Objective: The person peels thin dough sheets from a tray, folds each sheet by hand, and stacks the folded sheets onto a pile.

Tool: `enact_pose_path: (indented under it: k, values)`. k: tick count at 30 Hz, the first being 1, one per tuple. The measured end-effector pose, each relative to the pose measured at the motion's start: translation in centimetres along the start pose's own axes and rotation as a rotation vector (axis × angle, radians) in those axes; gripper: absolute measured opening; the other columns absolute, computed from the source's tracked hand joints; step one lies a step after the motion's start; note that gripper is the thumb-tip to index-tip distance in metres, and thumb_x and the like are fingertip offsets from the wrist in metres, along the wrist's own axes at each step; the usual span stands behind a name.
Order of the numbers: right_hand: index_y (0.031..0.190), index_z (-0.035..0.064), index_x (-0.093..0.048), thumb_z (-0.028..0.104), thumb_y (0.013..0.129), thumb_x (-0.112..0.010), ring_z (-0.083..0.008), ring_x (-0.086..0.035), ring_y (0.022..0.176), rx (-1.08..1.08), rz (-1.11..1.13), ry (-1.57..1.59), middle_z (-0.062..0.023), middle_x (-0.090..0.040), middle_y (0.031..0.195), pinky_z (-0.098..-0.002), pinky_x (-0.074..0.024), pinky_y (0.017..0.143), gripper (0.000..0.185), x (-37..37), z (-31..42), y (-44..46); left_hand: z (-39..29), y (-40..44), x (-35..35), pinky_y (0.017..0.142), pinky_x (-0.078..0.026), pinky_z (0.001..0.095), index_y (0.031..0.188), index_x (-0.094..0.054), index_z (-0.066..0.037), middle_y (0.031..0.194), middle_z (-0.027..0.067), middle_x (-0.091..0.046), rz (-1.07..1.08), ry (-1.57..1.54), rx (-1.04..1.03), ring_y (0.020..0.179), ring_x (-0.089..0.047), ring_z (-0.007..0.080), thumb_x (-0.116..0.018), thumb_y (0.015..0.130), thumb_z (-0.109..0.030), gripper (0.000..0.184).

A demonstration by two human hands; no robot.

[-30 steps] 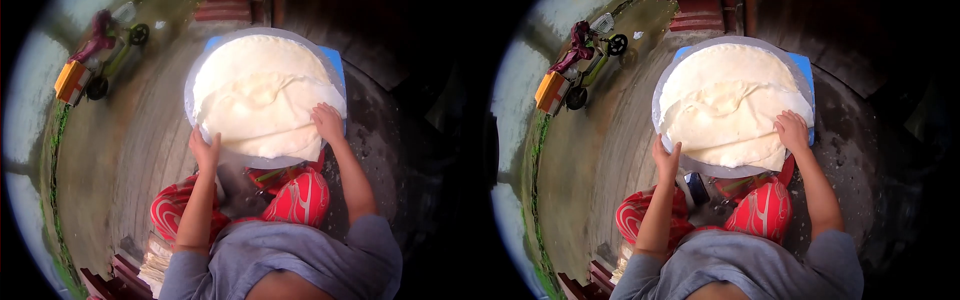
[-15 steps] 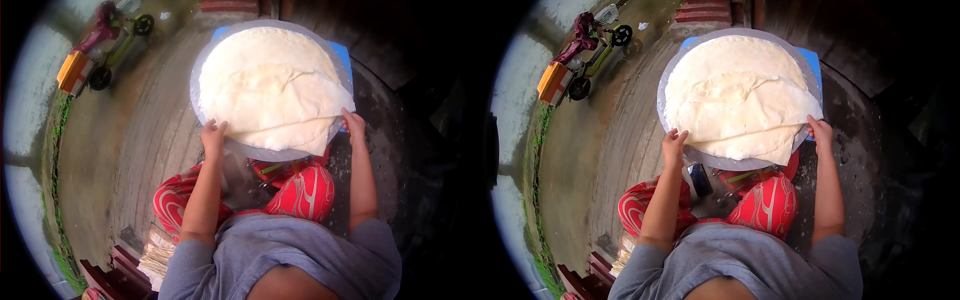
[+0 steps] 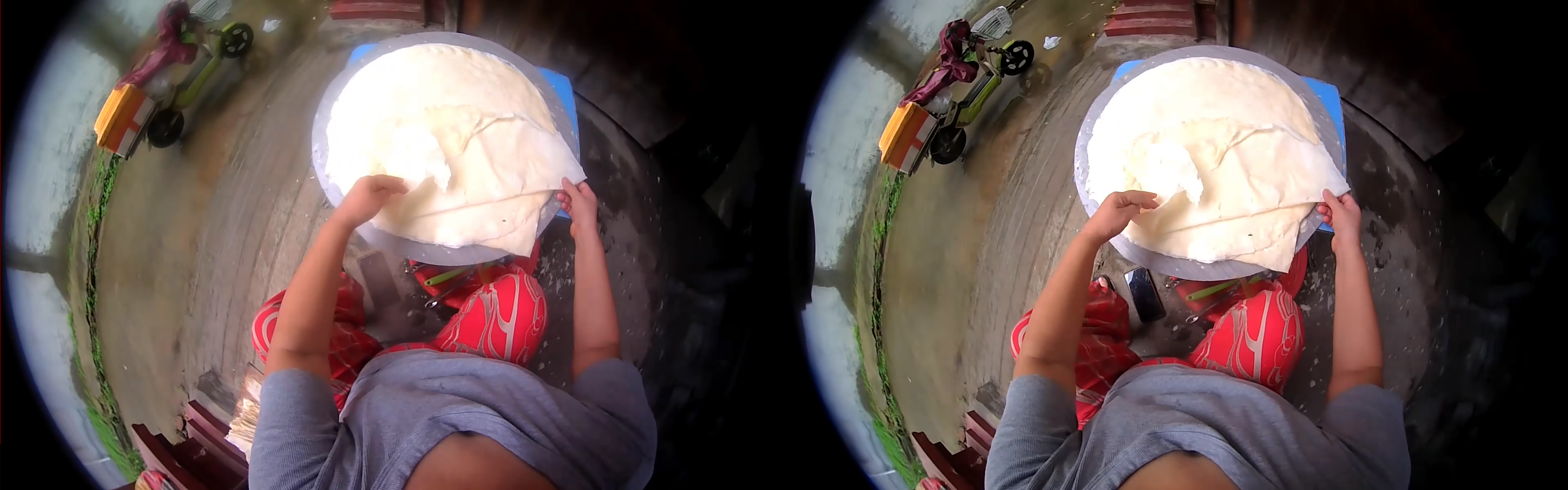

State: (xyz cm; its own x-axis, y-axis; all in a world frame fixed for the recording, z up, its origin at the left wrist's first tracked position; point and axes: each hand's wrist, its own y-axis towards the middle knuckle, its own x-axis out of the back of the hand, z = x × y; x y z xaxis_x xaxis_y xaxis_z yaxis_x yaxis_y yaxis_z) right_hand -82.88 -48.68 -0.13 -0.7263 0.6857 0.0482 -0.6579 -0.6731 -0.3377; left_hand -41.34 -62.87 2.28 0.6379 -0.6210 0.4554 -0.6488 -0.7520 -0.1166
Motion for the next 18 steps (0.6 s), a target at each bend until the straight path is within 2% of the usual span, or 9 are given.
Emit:
enact_pose_path:
  k: [2,3,4,6,7,10,14,16,18]
  values:
    - [0.092,0.007,-0.061,0.018,0.085,-0.066,-0.0031,-0.054,0.059,-0.002,0.002,0.002,0.0025,-0.061,0.073,-0.0167,-0.039,0.049,0.014,0.0,-0.1,0.1,0.0,1.1,0.1,0.085,-0.048,0.0315,0.101,-0.068,-0.002,0.114,0.0107,-0.063,-0.059,-0.041,0.228,0.097,-0.061,0.019,-0.051,0.081,0.003,0.027]
    - [0.092,0.007,-0.061,0.018,0.085,-0.066,-0.0031,-0.054,0.059,-0.003,0.001,0.003,0.0025,-0.061,0.073,-0.0167,-0.039,0.049,0.014,-0.1,-0.2,0.1,-0.6,1.1,-0.3,0.078,-0.05,0.0334,0.099,-0.067,-0.003,0.103,0.0094,-0.064,-0.123,0.16,0.116,0.088,-0.063,0.0203,-0.058,0.077,-0.002,0.024]
    - [0.092,0.0067,-0.061,0.018,0.086,-0.066,-0.0033,-0.054,0.059,0.002,-0.001,-0.002,0.0024,-0.061,0.073,-0.017,-0.0392,0.05,0.014,-0.1,-0.2,0.1,-1.2,1.0,-0.7,0.078,-0.05,0.0334,0.099,-0.067,-0.003,0.103,0.0094,-0.064,-0.122,0.16,0.116,0.088,-0.063,0.0203,-0.058,0.077,-0.002,0.024]
    - [0.092,0.0064,-0.061,0.018,0.086,-0.066,-0.0035,-0.054,0.059,0.005,-0.002,-0.008,0.0023,-0.061,0.073,-0.0172,-0.0393,0.05,0.014,-0.2,-0.2,0.1,-1.9,1.0,-1.5,0.08,-0.05,0.0356,0.097,-0.067,-0.006,0.093,0.01,-0.064,0.022,0.62,-0.102,0.087,-0.063,0.0239,-0.066,0.072,-0.01,0.026]
    - [0.092,0.0063,-0.061,0.018,0.086,-0.066,-0.0037,-0.054,0.059,0.009,-0.007,-0.016,0.0022,-0.061,0.073,-0.0173,-0.0396,0.05,0.014,-0.3,-0.1,0.0,-1.7,1.0,-2.0,0.079,-0.049,0.0378,0.095,-0.067,-0.009,0.089,0.0099,-0.062,-0.032,0.721,-0.141,0.084,-0.062,0.0268,-0.071,0.068,-0.015,0.029]
    - [0.092,0.0062,-0.061,0.018,0.086,-0.065,-0.0038,-0.054,0.059,0.012,-0.013,-0.021,0.0021,-0.061,0.073,-0.0175,-0.0399,0.05,0.014,-0.3,-0.3,-0.1,-3.1,0.9,-3.0,0.077,-0.047,0.0376,0.094,-0.068,-0.011,0.093,0.0083,-0.062,0.029,0.886,0.007,0.084,-0.061,0.0256,-0.071,0.068,-0.015,0.027]
    - [0.091,0.0062,-0.061,0.018,0.086,-0.065,-0.0038,-0.054,0.059,0.018,-0.008,-0.018,0.0018,-0.061,0.072,-0.0175,-0.0399,0.05,0.013,-0.4,-0.1,-0.3,-1.7,0.7,-3.2,0.074,-0.046,0.0357,0.091,-0.068,-0.014,0.091,0.0064,-0.061,0.032,0.827,0.01,0.084,-0.061,0.0241,-0.07,0.069,-0.015,0.023]
    - [0.091,0.0061,-0.061,0.018,0.086,-0.065,-0.0037,-0.054,0.059,0.015,-0.004,-0.011,0.0018,-0.061,0.072,-0.0174,-0.0398,0.05,0.013,-0.4,-0.1,-0.2,-1.2,0.2,-3.3,0.075,-0.045,0.0354,0.087,-0.069,-0.016,0.084,0.0055,-0.061,-0.087,0.75,-0.174,0.082,-0.06,0.0236,-0.07,0.068,-0.015,0.018]
    - [0.092,0.006,-0.061,0.018,0.086,-0.065,-0.0037,-0.054,0.059,0.012,0.0,-0.005,0.0017,-0.061,0.072,-0.0173,-0.0398,0.05,0.013,-0.4,-0.1,-0.1,-0.8,0.2,-3.5,0.075,-0.045,0.0352,0.085,-0.068,-0.014,0.082,0.0055,-0.061,-0.116,0.775,-0.226,0.08,-0.06,0.0234,-0.07,0.068,-0.014,0.017]
